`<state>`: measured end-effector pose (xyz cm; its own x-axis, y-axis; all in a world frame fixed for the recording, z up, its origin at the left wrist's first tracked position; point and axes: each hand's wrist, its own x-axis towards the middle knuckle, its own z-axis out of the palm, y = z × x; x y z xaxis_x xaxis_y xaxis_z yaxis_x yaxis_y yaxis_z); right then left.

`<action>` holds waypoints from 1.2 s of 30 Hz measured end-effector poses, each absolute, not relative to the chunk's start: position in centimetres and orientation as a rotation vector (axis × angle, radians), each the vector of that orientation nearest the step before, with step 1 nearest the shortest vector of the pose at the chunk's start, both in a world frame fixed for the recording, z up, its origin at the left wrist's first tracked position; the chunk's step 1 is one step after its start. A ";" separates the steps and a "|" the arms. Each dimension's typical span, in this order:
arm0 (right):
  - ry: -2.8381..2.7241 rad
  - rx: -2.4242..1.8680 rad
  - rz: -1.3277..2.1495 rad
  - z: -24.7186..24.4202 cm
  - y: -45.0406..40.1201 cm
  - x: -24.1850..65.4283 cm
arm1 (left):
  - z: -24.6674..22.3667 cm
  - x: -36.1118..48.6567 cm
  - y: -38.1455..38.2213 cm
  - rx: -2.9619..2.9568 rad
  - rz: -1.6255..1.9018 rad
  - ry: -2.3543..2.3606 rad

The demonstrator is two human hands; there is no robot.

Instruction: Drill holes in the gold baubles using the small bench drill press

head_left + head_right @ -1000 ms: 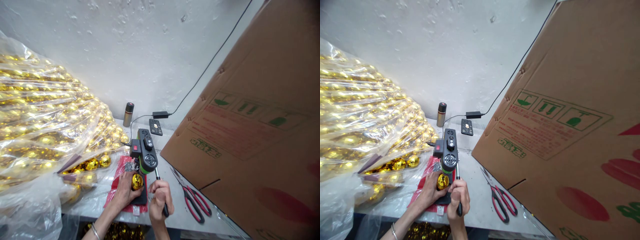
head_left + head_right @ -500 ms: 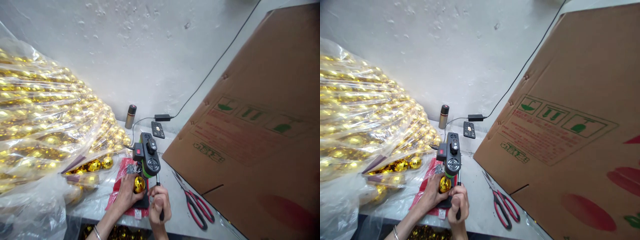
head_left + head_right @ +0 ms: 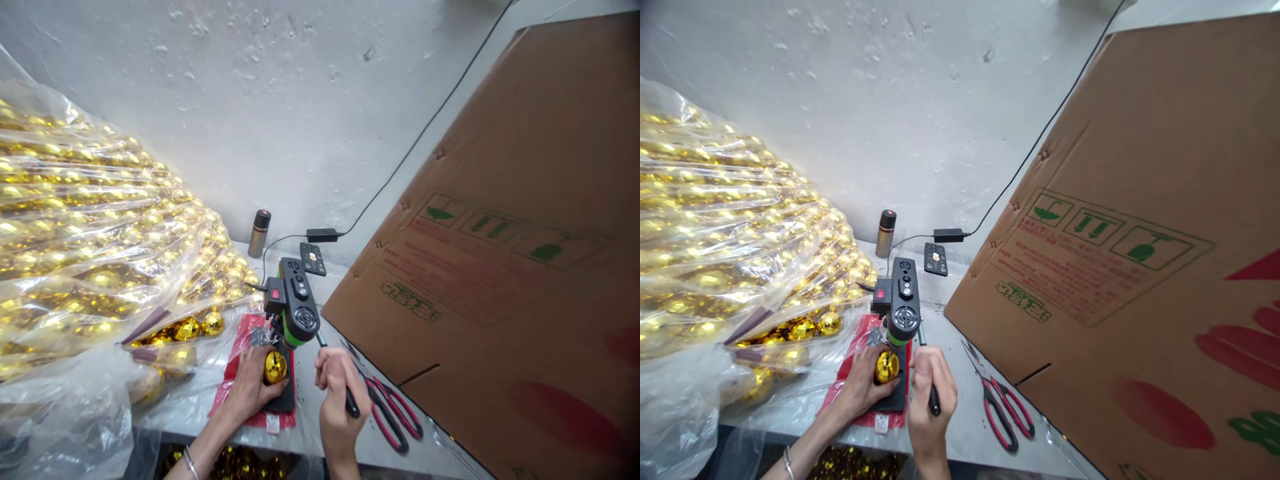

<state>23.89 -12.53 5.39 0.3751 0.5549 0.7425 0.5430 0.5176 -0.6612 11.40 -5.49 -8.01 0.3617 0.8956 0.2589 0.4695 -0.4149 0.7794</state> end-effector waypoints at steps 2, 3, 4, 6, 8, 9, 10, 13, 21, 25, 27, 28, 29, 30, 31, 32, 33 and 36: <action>-1.241 -1.103 0.030 6.6 -12.6 23.7 | -8.1 10.5 -6.7 2.038 0.901 1.154; -1.242 -1.095 0.026 6.8 -12.6 23.6 | -8.4 9.9 -7.5 2.057 0.895 1.136; -1.246 -1.088 0.023 6.8 -12.6 23.5 | -8.8 9.3 -8.3 2.083 0.890 1.117; -1.248 -1.083 0.031 6.1 -12.8 23.4 | -9.6 7.8 -9.7 2.145 0.909 1.088; -1.241 -1.074 0.044 5.2 -12.8 23.4 | -9.7 6.4 -10.0 2.197 0.985 1.126; -1.235 -1.071 0.050 4.8 -12.8 23.3 | -9.3 5.7 -9.6 2.214 1.040 1.187; -1.229 -1.063 0.054 4.4 -12.8 23.3 | -8.6 5.0 -8.9 2.229 1.090 1.277; -1.214 -1.047 0.057 4.0 -12.6 23.2 | -5.2 3.6 -5.0 2.275 1.046 1.671; -1.222 -1.032 0.037 3.5 -12.5 22.9 | -0.1 3.9 2.7 2.211 0.337 1.990; -1.236 -1.038 0.046 3.5 -12.6 22.9 | -1.3 4.4 2.8 2.224 0.346 1.869; -1.246 -1.033 0.040 3.5 -12.6 22.9 | -1.9 4.2 2.3 2.238 0.382 1.800; -1.252 -1.032 0.037 3.6 -12.6 23.0 | -2.1 4.0 2.0 2.242 0.407 1.773; -1.254 -1.031 0.031 3.6 -12.7 23.0 | -2.3 3.8 1.8 2.251 0.427 1.751; -1.257 -1.034 0.029 3.6 -12.7 23.0 | -2.3 3.6 1.6 2.249 0.473 1.734; -1.259 -1.037 0.029 3.6 -12.7 23.0 | -2.3 3.4 1.5 2.214 0.565 1.722; -1.262 -1.039 0.029 3.7 -12.7 23.0 | -2.3 3.2 1.3 2.132 0.699 1.711; -1.266 -1.038 0.028 3.7 -12.7 23.0 | -2.2 3.0 1.2 1.993 0.863 1.692; -1.268 -1.032 0.030 3.8 -12.6 23.0 | -1.8 3.1 0.4 1.381 1.258 1.517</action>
